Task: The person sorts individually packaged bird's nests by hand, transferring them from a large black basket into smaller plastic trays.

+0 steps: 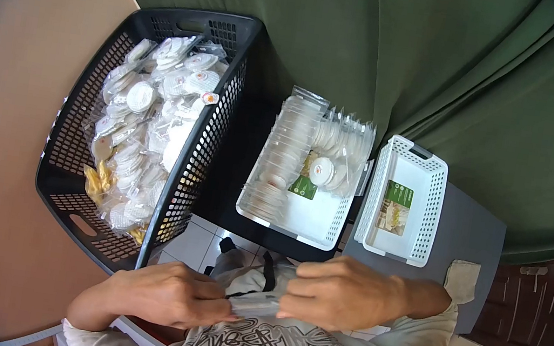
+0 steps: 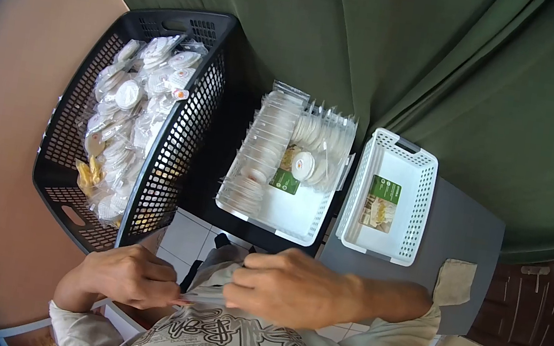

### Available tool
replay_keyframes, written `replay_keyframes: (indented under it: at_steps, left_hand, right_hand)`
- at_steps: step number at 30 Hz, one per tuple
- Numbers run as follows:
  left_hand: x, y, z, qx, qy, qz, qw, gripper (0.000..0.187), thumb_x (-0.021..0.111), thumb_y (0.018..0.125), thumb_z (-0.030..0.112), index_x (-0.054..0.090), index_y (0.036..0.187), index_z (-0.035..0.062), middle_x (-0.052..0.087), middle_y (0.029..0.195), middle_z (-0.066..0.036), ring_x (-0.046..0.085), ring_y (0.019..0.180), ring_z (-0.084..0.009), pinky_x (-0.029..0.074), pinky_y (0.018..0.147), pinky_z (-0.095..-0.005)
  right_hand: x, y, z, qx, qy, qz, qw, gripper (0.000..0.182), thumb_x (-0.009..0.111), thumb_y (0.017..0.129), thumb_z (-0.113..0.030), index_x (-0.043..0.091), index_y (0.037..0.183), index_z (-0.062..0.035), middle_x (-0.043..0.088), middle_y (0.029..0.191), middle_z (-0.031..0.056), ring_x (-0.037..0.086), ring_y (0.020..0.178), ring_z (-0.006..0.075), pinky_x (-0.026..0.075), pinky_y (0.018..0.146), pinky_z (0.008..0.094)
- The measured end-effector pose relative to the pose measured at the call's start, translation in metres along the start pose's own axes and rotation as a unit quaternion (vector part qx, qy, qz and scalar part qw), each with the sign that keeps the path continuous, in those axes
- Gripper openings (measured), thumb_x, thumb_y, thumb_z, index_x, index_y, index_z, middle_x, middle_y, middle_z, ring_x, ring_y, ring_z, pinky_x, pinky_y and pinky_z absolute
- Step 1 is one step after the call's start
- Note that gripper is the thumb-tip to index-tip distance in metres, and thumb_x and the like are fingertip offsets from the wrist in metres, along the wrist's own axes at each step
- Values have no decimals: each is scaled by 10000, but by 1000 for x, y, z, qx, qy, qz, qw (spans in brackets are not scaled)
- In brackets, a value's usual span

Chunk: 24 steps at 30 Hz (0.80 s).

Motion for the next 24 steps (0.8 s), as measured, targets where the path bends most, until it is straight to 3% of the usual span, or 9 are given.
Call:
replay_keyframes:
  at_steps: [2, 5, 9, 12, 15, 19, 20, 22, 24]
  left_hand:
    - [-4, -21, -4, -5, 14, 52, 999, 172, 703, 929, 161, 642, 856, 18, 590, 690, -69, 626, 569, -217, 492, 459, -372]
    - [-23, -32, -3, -80, 132, 98, 983, 165, 731, 903, 151, 646, 798, 58, 582, 705, -33, 613, 547, -156, 474, 416, -346]
    - [2, 20, -8, -86, 164, 119, 976, 186, 806, 843, 167, 659, 823, 54, 577, 717, -29, 598, 529, -167, 459, 413, -346]
    - [-6, 34, -28, -68, 112, 252, 959, 242, 844, 807, 170, 688, 932, 34, 595, 752, -41, 600, 548, -184, 485, 461, -338]
    - [-12, 40, -67, -142, -18, 382, 913, 433, 862, 792, 146, 668, 1155, 12, 612, 776, -63, 636, 628, -170, 522, 579, -294]
    - [9, 40, -138, -214, -182, 369, 886, 486, 844, 836, 159, 600, 1224, 0, 632, 763, -71, 651, 631, -145, 521, 552, -273]
    - [16, 53, -145, -224, -190, 293, 910, 479, 825, 860, 184, 584, 1223, -14, 648, 754, -88, 661, 614, -151, 523, 537, -274]
    - [34, 77, -156, -235, -202, 216, 926, 476, 806, 884, 208, 569, 1223, -28, 665, 744, -106, 671, 597, -157, 524, 522, -274]
    - [53, 105, -170, -285, -264, 214, 896, 583, 779, 903, 231, 508, 1302, -96, 684, 720, -144, 686, 563, -189, 540, 510, -298]
  right_hand:
    - [-5, -24, 21, 36, 20, 54, 998, 238, 749, 896, -274, 635, 808, -84, 593, 766, 20, 572, 691, 172, 498, 512, 340]
    - [-59, -50, 43, 220, -34, 28, 975, 378, 838, 788, -340, 607, 812, -42, 654, 864, 70, 637, 820, 222, 535, 661, 345]
    - [-50, -2, 12, 50, 32, 140, 988, 467, 855, 744, -363, 563, 883, -26, 631, 1014, 101, 626, 880, 236, 542, 705, 356]
    - [-21, 7, 23, 98, 31, 58, 993, 198, 738, 820, -45, 580, 929, 2, 637, 907, 139, 653, 744, 296, 534, 622, 402]
    - [-29, 5, 47, 141, -7, 98, 985, 231, 623, 766, 54, 592, 989, 1, 616, 856, 151, 654, 744, 341, 519, 627, 429]
    - [-34, -18, 114, 221, -51, 166, 960, 143, 619, 840, 40, 640, 981, 32, 640, 831, 174, 672, 719, 325, 517, 653, 425]
    - [-30, -23, 133, 248, -42, 148, 957, 111, 617, 867, 33, 660, 969, 41, 652, 826, 176, 688, 707, 303, 525, 640, 412]
    - [-20, -32, 173, 381, 4, 182, 907, 147, 593, 870, 31, 716, 951, 25, 705, 888, 218, 699, 937, 386, 539, 802, 429]
    - [-5, -40, 214, 506, 121, 162, 839, 191, 584, 874, 29, 727, 1000, 37, 722, 919, 246, 724, 934, 371, 555, 826, 444]
Point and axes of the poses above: each hand's wrist, its own y-axis towards the middle knuckle, its own x-axis out of the palm, z = x × y, the point moved 6 cm from there along y, towards the middle knuckle
